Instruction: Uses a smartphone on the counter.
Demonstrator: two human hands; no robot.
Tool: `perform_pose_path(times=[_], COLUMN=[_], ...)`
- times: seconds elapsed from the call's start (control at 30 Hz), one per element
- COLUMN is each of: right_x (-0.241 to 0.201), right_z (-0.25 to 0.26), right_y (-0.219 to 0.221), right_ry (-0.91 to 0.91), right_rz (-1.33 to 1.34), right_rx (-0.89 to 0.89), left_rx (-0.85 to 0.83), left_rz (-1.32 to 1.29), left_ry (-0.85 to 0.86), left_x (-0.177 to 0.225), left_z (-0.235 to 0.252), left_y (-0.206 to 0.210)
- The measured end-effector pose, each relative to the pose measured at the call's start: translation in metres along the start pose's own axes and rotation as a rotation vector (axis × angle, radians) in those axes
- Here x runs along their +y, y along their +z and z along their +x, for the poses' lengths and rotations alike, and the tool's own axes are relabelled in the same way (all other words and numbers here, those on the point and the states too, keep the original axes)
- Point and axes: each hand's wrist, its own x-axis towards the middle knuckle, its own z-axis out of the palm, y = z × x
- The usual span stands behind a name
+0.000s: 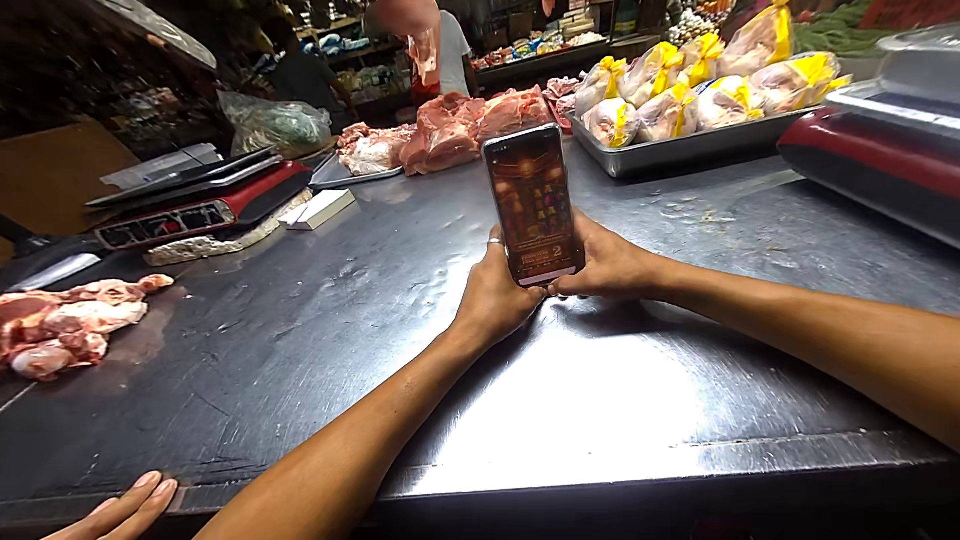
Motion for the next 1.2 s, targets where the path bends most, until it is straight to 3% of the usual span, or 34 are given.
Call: perform_pose_path(times=[1.2], right_x=[0.009], right_z=[0.0065], right_y=[-0.0061], right_ry=[-0.086], right_rz=[-0.061], right_rx=[-0.018], left_rx=[-0.002], left_rz=[0.005], left_ry=[0.008], left_x=[0.0041], left_z=[-0.0014], left_y=[-0.0018])
